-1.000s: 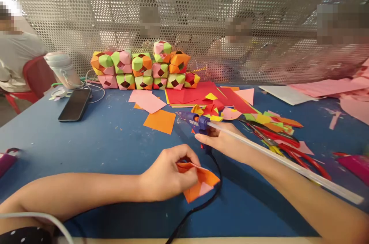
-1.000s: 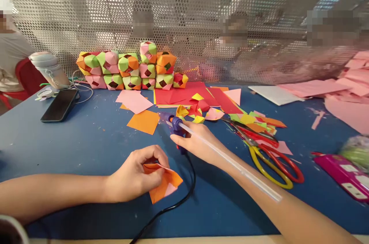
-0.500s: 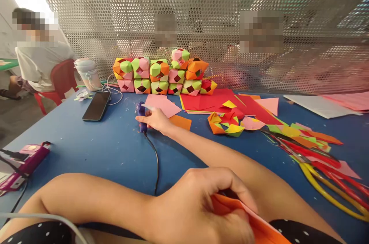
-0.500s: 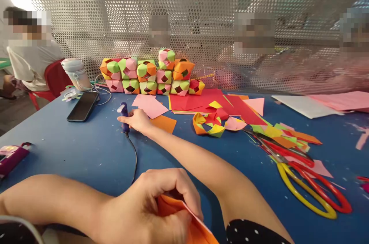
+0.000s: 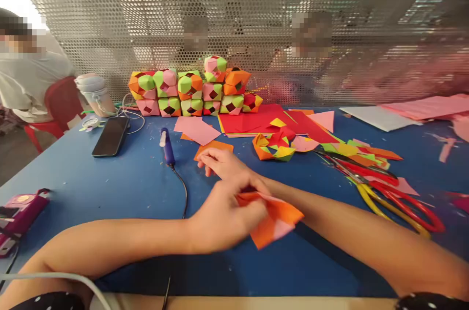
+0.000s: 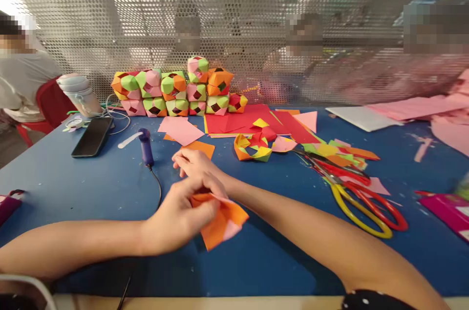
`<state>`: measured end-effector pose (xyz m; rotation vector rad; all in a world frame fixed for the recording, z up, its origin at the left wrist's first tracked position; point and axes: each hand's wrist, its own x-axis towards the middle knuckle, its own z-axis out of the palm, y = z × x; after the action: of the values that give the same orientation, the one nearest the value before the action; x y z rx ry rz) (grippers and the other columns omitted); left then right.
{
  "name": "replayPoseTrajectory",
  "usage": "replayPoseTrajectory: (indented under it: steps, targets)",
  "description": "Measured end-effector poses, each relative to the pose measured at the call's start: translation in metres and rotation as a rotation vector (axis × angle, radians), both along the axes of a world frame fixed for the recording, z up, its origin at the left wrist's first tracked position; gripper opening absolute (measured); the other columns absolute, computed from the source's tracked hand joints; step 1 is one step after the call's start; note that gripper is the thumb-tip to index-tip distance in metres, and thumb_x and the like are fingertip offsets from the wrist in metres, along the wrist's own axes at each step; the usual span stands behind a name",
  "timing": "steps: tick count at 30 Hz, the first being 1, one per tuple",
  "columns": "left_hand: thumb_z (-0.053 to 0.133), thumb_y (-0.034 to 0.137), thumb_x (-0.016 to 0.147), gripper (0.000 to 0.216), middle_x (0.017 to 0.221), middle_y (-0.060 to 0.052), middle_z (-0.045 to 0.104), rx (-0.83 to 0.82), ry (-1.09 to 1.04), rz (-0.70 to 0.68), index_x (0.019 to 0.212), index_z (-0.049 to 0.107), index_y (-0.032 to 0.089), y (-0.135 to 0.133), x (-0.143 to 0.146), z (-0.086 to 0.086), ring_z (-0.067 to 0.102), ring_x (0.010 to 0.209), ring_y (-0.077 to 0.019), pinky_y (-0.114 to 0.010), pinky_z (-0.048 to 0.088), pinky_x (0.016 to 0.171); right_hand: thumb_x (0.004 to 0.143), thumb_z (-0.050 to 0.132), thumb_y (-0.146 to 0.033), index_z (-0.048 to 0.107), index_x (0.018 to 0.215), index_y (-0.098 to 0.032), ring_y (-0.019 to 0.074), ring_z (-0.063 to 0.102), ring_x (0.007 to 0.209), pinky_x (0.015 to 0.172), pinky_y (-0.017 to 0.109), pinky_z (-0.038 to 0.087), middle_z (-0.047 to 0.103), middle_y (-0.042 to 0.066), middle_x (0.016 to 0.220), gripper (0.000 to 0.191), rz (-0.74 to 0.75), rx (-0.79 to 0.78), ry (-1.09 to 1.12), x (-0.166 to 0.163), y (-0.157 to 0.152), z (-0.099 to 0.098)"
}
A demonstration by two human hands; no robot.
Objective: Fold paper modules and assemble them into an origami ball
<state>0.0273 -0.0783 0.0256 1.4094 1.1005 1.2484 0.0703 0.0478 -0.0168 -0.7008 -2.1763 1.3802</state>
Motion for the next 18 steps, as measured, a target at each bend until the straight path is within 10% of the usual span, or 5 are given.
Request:
replayPoseTrajectory:
  steps: [9,18]
  targets:
    - [0.056,0.030,0.082,0.013,0.078,0.001,0.059,-0.182,0.204,0.178,0.082,0.061,0.017,0.030,-0.010,-0.026,0.050,0.067,-0.0121,-0.024,0.038,0.061,0.078,0.061,-0.033,0.066,0.074,-0.017,0.0125,0.058,0.057,0.058,0.026,0.045,0.066,0.001,0.070,0.017,-0.295,0.013,-0.113,0.147,0.004,0.000]
    - [0.059,0.037,0.083,0.021,0.076,0.001,0.058,-0.290,0.290,0.135,0.088,0.062,0.017,0.037,-0.005,-0.024,0.047,0.063,-0.0120,-0.024,0.039,0.062,0.093,0.040,-0.041,0.042,0.052,-0.021,0.0116,0.047,0.048,0.052,0.026,0.036,0.050,-0.002,0.049,0.045,-0.280,0.303,-0.271,0.194,0.032,-0.006]
